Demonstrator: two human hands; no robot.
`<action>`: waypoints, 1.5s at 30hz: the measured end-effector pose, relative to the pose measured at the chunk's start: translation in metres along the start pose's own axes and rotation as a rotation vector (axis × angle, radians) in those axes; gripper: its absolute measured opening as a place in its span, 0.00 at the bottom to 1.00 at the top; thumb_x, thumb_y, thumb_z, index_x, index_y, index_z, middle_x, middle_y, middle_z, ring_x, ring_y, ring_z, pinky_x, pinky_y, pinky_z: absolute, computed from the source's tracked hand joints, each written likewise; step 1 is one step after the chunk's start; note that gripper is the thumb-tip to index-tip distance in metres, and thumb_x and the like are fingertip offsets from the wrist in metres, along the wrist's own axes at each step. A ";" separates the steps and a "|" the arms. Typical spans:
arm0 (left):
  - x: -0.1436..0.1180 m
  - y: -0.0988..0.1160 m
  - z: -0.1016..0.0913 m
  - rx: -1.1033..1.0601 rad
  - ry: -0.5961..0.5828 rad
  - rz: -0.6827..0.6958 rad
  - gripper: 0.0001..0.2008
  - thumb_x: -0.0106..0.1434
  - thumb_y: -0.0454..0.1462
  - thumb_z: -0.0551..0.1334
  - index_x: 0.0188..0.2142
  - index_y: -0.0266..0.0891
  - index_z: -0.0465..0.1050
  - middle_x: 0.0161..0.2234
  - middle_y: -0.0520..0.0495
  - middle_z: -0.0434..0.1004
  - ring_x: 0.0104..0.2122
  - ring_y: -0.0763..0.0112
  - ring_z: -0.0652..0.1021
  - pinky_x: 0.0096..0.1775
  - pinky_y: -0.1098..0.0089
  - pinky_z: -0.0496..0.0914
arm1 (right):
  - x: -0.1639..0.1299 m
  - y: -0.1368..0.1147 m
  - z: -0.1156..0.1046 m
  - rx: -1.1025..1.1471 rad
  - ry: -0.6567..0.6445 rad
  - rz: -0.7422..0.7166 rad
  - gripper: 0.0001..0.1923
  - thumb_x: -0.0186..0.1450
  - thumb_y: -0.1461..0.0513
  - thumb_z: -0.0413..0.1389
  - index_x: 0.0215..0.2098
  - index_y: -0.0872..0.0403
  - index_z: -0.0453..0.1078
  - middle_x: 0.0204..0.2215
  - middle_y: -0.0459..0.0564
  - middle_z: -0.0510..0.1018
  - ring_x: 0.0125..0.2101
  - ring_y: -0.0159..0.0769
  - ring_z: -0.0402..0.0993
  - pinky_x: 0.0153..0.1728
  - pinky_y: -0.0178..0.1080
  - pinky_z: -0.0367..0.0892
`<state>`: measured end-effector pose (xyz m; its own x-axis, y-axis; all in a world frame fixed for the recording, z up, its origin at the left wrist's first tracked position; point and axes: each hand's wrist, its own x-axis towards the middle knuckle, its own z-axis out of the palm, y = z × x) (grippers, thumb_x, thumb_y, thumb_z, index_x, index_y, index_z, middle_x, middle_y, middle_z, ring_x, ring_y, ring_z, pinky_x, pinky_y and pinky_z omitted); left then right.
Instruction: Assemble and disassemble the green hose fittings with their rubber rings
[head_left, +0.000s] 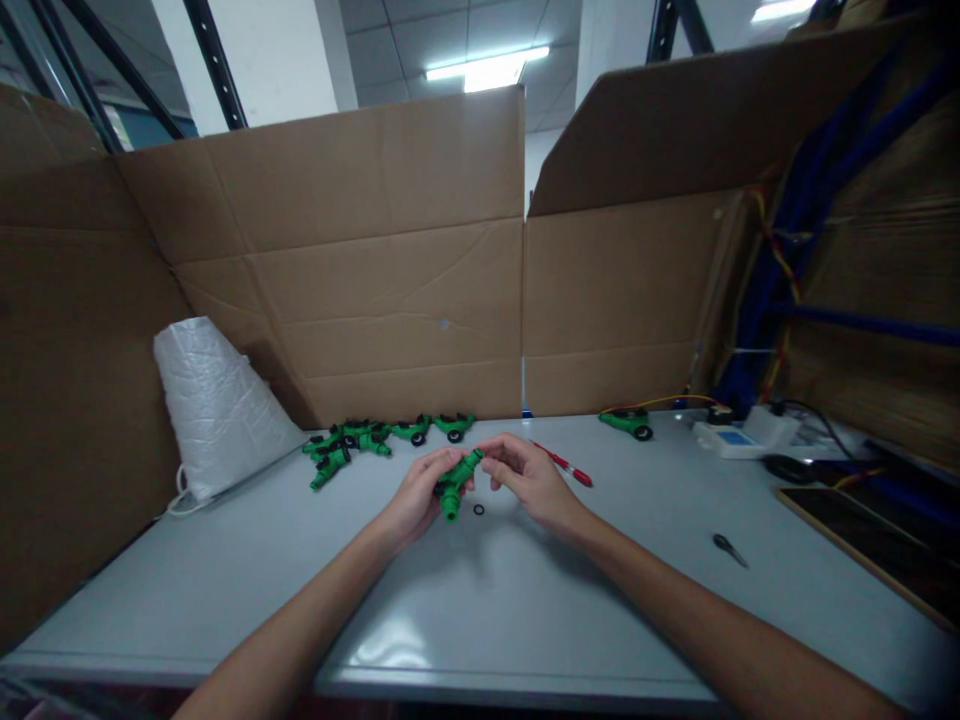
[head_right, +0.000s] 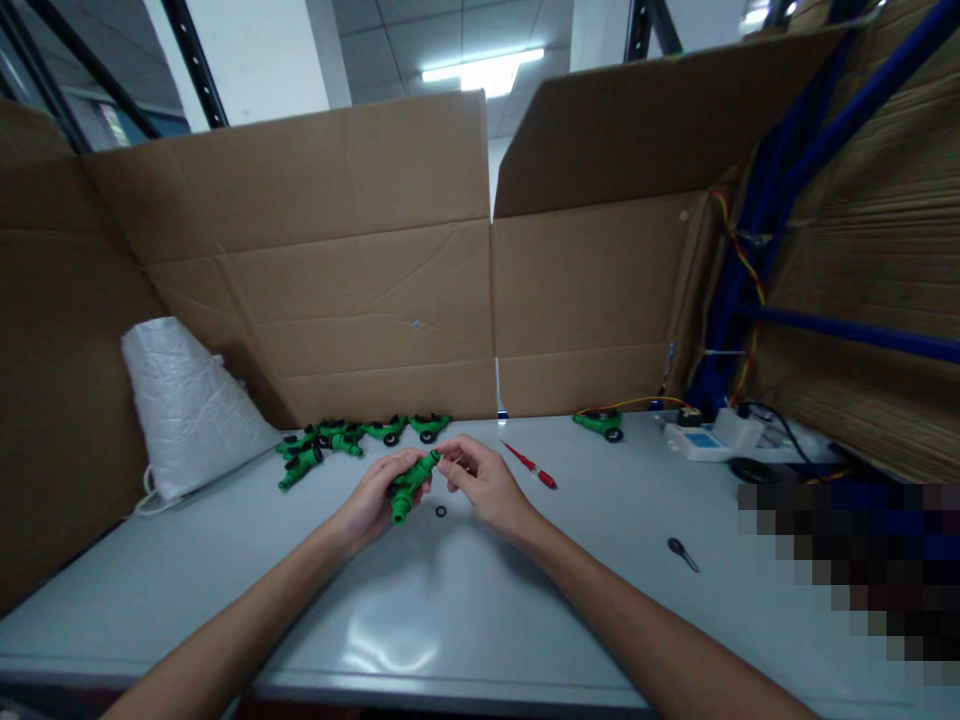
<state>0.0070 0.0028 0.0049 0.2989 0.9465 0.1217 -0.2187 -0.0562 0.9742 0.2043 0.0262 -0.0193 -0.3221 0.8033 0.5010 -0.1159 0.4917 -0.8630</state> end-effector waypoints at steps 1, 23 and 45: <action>0.000 0.000 -0.001 -0.008 -0.009 -0.003 0.18 0.67 0.48 0.67 0.42 0.33 0.80 0.30 0.45 0.79 0.29 0.71 0.75 0.30 0.74 0.66 | 0.000 -0.002 0.000 -0.018 0.010 -0.002 0.14 0.70 0.51 0.60 0.46 0.52 0.74 0.35 0.47 0.78 0.31 0.36 0.73 0.34 0.39 0.70; -0.005 0.008 -0.013 -0.312 -0.356 -0.328 0.14 0.72 0.42 0.59 0.50 0.36 0.74 0.37 0.38 0.83 0.33 0.59 0.84 0.38 0.56 0.81 | -0.005 -0.015 0.001 -0.215 -0.005 -0.124 0.10 0.73 0.60 0.55 0.51 0.50 0.74 0.44 0.50 0.77 0.38 0.37 0.74 0.39 0.39 0.70; 0.006 0.001 -0.008 -0.129 -0.013 -0.182 0.26 0.71 0.57 0.60 0.46 0.34 0.75 0.41 0.40 0.81 0.22 0.71 0.80 0.17 0.75 0.71 | -0.005 -0.013 -0.011 -0.481 0.078 -0.113 0.10 0.78 0.55 0.47 0.44 0.49 0.67 0.31 0.44 0.73 0.30 0.38 0.70 0.33 0.39 0.62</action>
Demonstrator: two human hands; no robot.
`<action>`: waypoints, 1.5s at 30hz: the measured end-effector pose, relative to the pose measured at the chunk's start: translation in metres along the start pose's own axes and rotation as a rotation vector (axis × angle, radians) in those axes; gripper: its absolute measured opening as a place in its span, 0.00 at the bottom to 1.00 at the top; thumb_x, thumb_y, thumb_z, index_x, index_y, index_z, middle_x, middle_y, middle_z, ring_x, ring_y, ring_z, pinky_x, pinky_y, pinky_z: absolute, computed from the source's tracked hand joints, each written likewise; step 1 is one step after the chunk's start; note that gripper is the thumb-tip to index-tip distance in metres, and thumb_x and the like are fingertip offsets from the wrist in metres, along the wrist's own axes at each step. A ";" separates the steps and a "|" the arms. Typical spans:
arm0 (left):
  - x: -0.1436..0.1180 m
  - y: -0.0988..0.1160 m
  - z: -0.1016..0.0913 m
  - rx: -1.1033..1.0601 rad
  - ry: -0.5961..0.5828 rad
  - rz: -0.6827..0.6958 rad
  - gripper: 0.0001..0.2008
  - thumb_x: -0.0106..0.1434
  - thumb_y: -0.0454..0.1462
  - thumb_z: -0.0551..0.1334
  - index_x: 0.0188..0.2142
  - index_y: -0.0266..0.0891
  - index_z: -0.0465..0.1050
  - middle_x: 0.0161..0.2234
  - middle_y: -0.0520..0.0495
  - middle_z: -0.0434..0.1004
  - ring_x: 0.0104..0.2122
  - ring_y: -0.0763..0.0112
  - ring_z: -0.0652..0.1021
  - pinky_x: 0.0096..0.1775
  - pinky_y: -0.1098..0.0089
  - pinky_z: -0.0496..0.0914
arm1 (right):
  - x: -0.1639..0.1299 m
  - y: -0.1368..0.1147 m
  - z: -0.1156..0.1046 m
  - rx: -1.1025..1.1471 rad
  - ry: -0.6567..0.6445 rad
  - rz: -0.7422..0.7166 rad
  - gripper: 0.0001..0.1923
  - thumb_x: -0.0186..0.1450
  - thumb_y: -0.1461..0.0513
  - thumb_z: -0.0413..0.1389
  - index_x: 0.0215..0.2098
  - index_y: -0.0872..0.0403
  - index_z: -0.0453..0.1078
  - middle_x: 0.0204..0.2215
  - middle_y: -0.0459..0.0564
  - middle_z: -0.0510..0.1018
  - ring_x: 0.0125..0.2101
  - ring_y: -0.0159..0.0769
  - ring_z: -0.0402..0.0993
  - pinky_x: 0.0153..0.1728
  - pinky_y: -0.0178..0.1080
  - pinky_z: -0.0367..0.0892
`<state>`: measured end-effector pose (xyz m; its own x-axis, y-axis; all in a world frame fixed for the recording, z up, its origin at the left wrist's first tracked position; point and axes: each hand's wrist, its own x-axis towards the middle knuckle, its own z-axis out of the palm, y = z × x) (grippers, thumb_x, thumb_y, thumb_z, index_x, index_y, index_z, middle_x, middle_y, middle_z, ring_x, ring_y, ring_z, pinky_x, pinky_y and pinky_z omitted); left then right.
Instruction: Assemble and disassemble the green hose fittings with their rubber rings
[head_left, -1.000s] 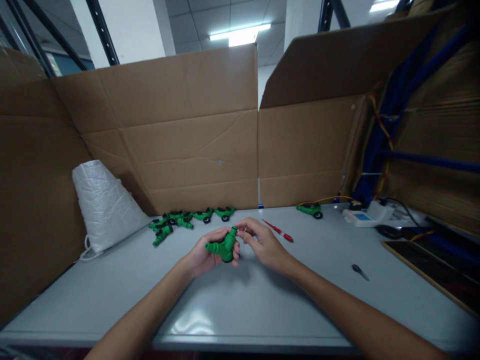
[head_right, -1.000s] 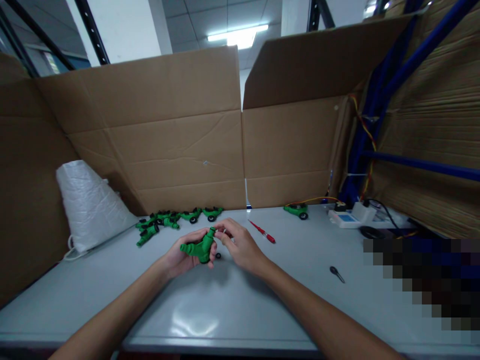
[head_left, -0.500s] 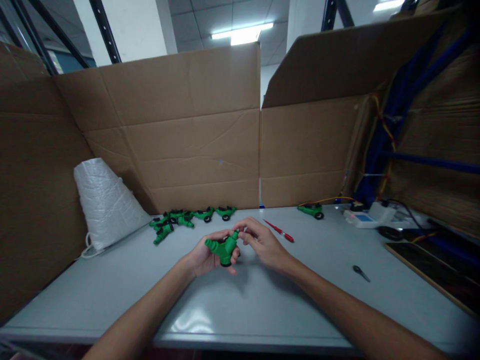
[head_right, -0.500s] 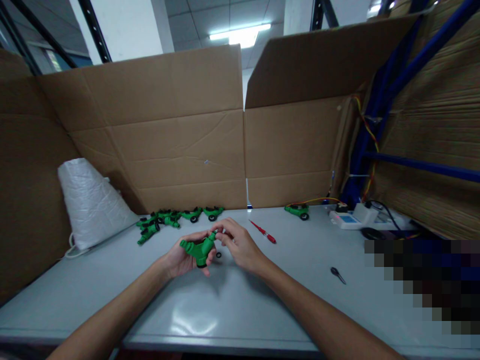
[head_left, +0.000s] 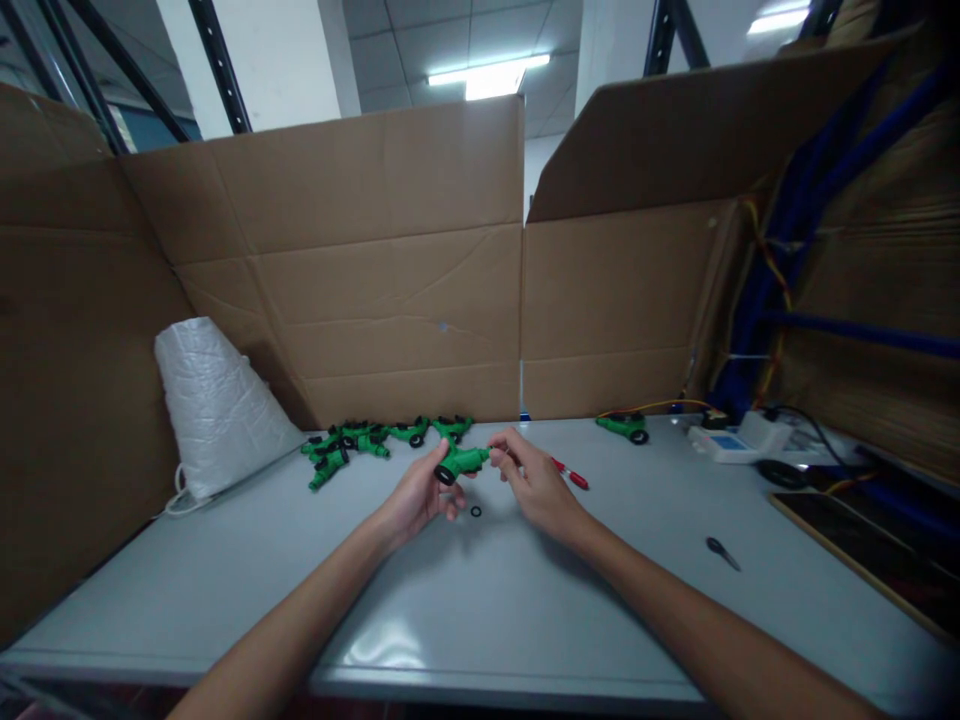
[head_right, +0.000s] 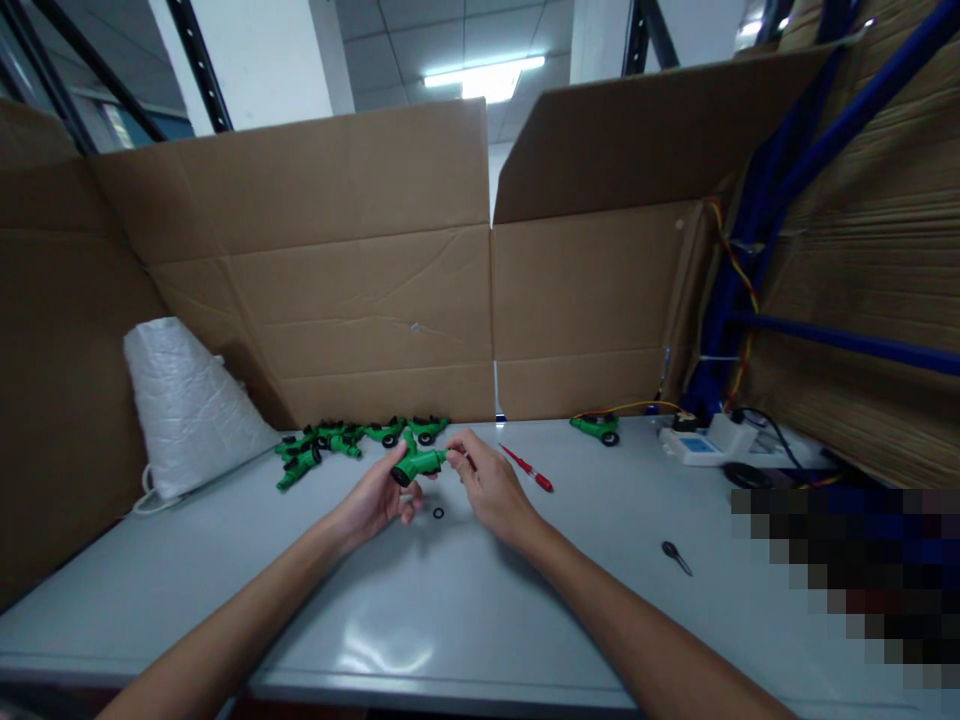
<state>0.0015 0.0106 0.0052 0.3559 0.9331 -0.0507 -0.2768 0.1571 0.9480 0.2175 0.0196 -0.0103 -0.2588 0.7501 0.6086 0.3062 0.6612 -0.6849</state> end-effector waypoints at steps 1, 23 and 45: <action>0.000 -0.001 0.000 0.004 0.001 -0.007 0.25 0.70 0.56 0.61 0.45 0.34 0.76 0.40 0.41 0.81 0.22 0.71 0.80 0.17 0.75 0.70 | 0.000 0.000 0.000 -0.033 0.002 -0.024 0.11 0.78 0.55 0.47 0.44 0.49 0.67 0.31 0.45 0.73 0.31 0.38 0.70 0.34 0.39 0.62; 0.001 -0.004 -0.001 0.275 0.071 0.273 0.25 0.63 0.53 0.71 0.46 0.34 0.77 0.33 0.47 0.76 0.27 0.72 0.75 0.26 0.74 0.71 | -0.002 0.001 0.006 -0.109 -0.024 -0.069 0.17 0.80 0.56 0.39 0.32 0.49 0.54 0.28 0.43 0.64 0.30 0.37 0.64 0.34 0.39 0.58; -0.016 -0.001 0.004 1.060 0.095 0.863 0.18 0.76 0.40 0.58 0.63 0.47 0.70 0.59 0.39 0.71 0.60 0.57 0.72 0.63 0.55 0.66 | -0.002 0.025 0.024 0.298 -0.063 0.452 0.24 0.71 0.41 0.45 0.31 0.49 0.60 0.22 0.38 0.59 0.14 0.29 0.56 0.12 0.33 0.57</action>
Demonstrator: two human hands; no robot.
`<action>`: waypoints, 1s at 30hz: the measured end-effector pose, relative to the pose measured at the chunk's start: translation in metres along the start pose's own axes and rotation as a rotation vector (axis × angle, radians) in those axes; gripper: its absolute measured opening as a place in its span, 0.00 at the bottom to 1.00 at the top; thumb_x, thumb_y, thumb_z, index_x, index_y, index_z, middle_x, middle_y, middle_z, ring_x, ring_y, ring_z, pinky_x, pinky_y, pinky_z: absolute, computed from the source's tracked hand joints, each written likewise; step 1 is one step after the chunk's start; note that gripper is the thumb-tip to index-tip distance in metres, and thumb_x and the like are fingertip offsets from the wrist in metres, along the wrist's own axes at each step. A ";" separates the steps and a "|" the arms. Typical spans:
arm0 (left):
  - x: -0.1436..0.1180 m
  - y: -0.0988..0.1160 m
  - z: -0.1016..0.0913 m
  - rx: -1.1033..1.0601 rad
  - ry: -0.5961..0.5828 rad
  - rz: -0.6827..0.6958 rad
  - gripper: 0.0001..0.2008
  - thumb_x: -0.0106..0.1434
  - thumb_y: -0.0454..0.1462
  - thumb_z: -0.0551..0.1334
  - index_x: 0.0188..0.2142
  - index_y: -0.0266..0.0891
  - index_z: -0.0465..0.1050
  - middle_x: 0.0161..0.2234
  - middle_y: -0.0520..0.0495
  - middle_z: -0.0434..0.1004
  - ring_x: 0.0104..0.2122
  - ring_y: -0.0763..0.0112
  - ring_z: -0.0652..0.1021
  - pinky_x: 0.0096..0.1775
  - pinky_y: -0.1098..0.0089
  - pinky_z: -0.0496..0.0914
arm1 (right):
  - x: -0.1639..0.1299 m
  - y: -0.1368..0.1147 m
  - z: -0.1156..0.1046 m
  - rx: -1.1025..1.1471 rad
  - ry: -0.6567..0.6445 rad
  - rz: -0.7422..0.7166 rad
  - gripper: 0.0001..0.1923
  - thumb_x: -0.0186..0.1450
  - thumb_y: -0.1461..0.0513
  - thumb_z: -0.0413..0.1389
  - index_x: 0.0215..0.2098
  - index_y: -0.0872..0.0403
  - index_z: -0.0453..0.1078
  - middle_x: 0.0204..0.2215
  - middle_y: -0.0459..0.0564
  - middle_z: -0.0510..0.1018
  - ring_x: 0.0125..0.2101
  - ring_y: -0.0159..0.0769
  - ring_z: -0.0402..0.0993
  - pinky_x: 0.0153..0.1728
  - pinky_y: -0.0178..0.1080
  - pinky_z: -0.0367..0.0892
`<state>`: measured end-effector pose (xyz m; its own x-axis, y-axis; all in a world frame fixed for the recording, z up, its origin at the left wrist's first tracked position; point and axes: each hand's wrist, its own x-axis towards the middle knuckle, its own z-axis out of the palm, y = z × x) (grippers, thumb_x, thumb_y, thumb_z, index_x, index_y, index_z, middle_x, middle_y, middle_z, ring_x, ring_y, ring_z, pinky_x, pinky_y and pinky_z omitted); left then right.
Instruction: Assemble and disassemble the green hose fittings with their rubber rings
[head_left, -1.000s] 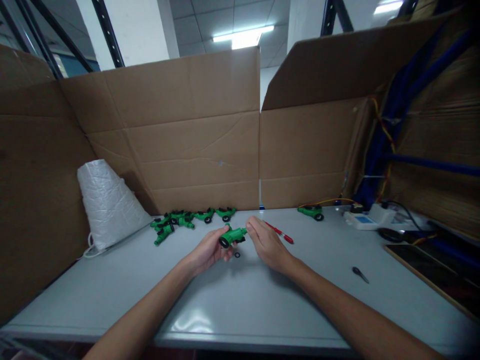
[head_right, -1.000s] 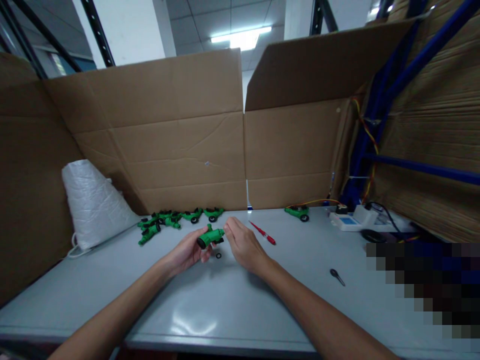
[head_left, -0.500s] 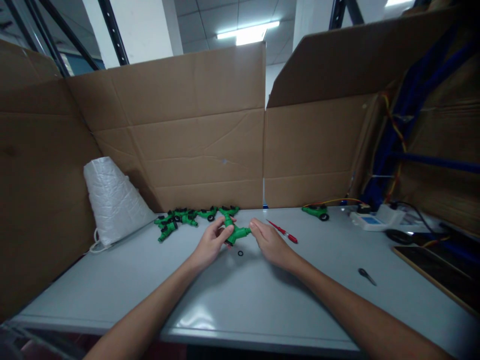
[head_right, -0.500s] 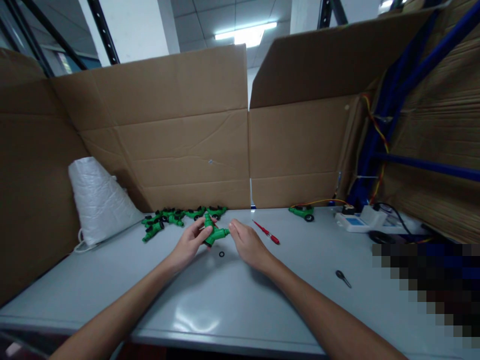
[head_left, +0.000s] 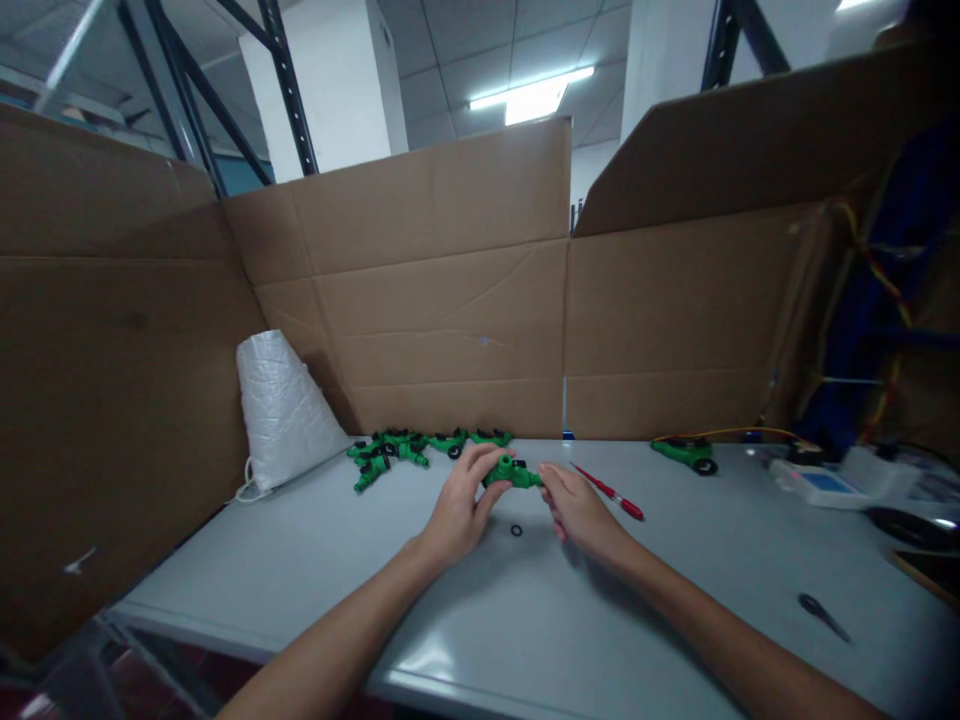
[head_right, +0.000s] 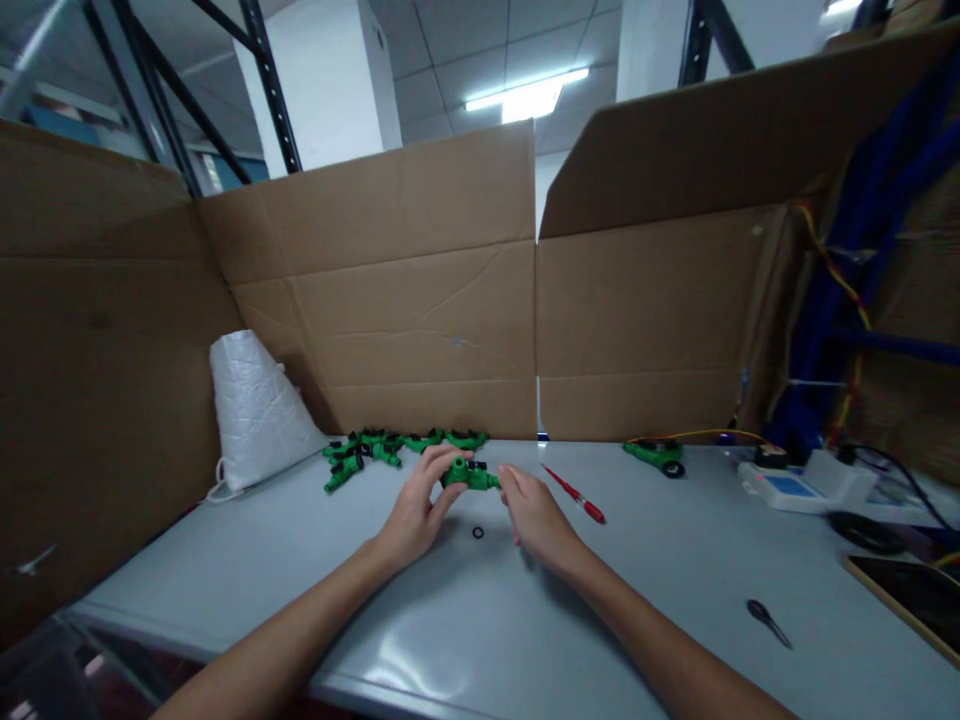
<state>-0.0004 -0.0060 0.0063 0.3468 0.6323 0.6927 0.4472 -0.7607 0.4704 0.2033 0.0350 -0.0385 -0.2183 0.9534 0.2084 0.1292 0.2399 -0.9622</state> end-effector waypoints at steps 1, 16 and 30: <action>0.000 0.001 0.000 0.007 -0.009 0.003 0.18 0.76 0.40 0.58 0.64 0.47 0.69 0.59 0.39 0.71 0.60 0.56 0.72 0.63 0.54 0.66 | 0.001 0.001 0.002 0.047 -0.007 0.037 0.24 0.70 0.40 0.46 0.31 0.49 0.59 0.21 0.37 0.58 0.14 0.28 0.54 0.12 0.33 0.56; 0.000 -0.015 0.012 -0.339 0.116 -0.407 0.24 0.71 0.52 0.62 0.58 0.41 0.71 0.39 0.48 0.75 0.33 0.68 0.72 0.37 0.70 0.66 | -0.011 -0.009 0.001 -0.138 0.012 -0.193 0.26 0.76 0.42 0.44 0.34 0.52 0.67 0.27 0.45 0.72 0.21 0.32 0.67 0.18 0.33 0.62; 0.007 -0.024 0.010 -0.548 0.167 -0.514 0.28 0.67 0.56 0.64 0.56 0.40 0.70 0.46 0.44 0.76 0.33 0.68 0.80 0.33 0.70 0.76 | -0.008 -0.013 -0.011 -0.179 0.076 -0.396 0.21 0.75 0.51 0.49 0.62 0.48 0.66 0.46 0.54 0.77 0.34 0.38 0.77 0.29 0.39 0.78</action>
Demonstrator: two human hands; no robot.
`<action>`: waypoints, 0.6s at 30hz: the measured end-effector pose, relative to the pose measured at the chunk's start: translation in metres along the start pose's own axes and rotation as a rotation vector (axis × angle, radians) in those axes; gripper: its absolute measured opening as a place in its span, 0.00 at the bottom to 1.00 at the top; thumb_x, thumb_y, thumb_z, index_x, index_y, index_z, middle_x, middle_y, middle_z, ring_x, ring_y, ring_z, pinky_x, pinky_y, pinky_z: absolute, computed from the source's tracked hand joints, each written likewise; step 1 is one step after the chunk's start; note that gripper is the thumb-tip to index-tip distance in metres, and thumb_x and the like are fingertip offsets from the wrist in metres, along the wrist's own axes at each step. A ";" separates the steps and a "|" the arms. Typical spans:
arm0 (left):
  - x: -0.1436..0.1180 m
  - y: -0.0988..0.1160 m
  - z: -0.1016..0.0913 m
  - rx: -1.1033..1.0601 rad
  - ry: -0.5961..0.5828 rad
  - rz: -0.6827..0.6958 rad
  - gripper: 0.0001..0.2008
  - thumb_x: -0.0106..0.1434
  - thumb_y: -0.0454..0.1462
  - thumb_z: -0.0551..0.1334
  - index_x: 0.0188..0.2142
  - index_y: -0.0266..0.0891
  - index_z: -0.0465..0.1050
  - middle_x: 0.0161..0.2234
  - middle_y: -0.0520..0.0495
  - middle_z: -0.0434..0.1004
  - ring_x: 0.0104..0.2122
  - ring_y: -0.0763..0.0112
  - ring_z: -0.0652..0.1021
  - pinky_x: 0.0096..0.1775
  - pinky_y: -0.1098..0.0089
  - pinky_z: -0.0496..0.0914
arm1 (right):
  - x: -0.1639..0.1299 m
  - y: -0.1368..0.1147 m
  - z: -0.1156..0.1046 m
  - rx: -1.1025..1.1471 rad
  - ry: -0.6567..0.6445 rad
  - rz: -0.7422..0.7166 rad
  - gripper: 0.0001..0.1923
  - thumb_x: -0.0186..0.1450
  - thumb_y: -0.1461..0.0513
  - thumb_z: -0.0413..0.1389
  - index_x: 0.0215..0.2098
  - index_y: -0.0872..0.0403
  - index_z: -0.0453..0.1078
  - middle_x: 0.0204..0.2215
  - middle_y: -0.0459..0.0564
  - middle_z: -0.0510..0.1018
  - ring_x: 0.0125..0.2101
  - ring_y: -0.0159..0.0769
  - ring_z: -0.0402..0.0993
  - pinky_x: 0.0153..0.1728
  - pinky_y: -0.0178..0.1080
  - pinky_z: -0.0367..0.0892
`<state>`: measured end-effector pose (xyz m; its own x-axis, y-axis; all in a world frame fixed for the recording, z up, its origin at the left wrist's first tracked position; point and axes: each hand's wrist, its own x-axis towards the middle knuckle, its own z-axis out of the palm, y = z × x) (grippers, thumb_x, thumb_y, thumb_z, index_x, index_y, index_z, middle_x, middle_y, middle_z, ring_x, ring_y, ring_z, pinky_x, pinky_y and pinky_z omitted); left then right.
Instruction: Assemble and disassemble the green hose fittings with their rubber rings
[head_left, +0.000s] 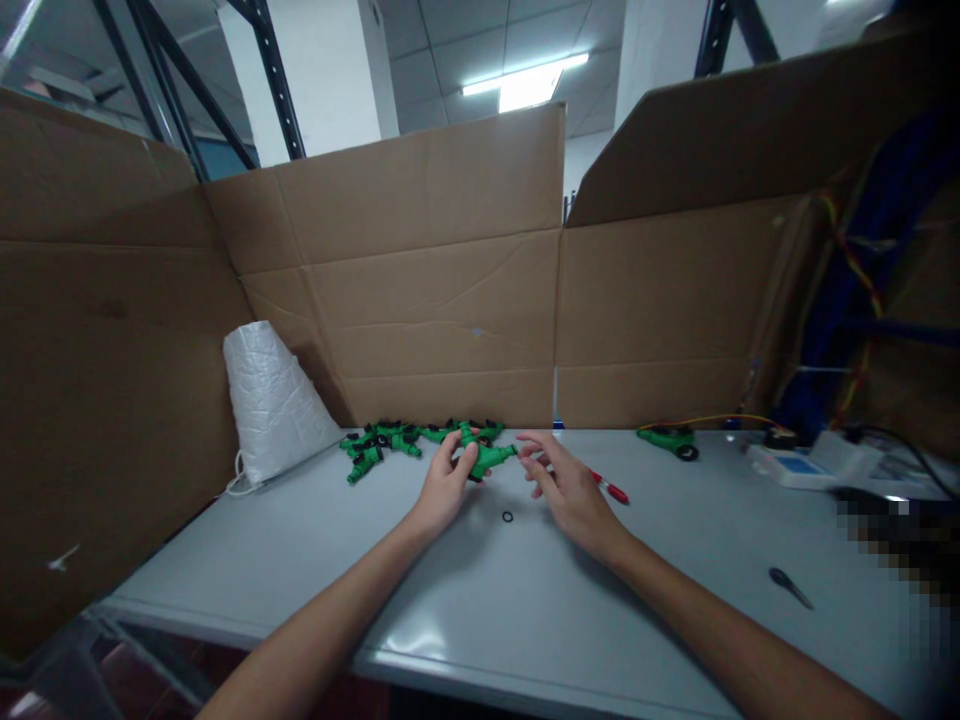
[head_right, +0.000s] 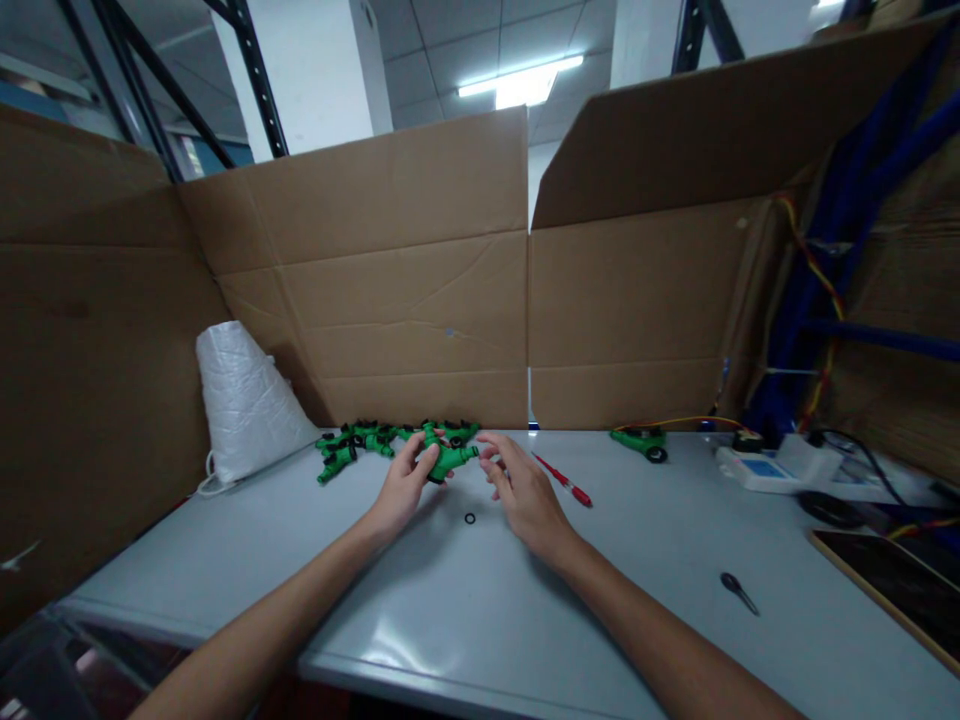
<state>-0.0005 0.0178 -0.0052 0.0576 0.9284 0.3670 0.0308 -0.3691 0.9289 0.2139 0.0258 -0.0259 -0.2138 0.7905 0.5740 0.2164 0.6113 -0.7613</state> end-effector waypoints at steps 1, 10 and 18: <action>0.000 0.001 0.000 -0.003 -0.008 -0.012 0.28 0.67 0.56 0.64 0.56 0.40 0.70 0.46 0.44 0.77 0.33 0.68 0.80 0.32 0.70 0.76 | 0.000 0.000 -0.001 -0.024 -0.014 -0.030 0.20 0.75 0.52 0.50 0.61 0.48 0.68 0.47 0.54 0.77 0.35 0.39 0.77 0.31 0.40 0.78; -0.001 0.001 0.001 -0.011 -0.035 -0.044 0.27 0.66 0.56 0.66 0.52 0.37 0.73 0.41 0.46 0.76 0.28 0.72 0.77 0.26 0.73 0.71 | -0.001 -0.004 -0.004 -0.153 -0.086 -0.137 0.08 0.74 0.58 0.52 0.48 0.49 0.71 0.43 0.52 0.79 0.41 0.44 0.77 0.45 0.45 0.73; 0.000 0.006 0.000 -0.131 -0.055 -0.153 0.26 0.64 0.56 0.68 0.48 0.37 0.76 0.38 0.47 0.76 0.26 0.76 0.73 0.21 0.78 0.61 | -0.003 -0.012 -0.001 -0.069 -0.149 -0.107 0.08 0.72 0.56 0.56 0.44 0.51 0.72 0.37 0.49 0.79 0.37 0.41 0.76 0.42 0.42 0.71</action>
<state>0.0001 0.0157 -0.0001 0.1167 0.9682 0.2214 -0.0865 -0.2122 0.9734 0.2126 0.0159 -0.0185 -0.3764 0.7094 0.5958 0.2486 0.6969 -0.6727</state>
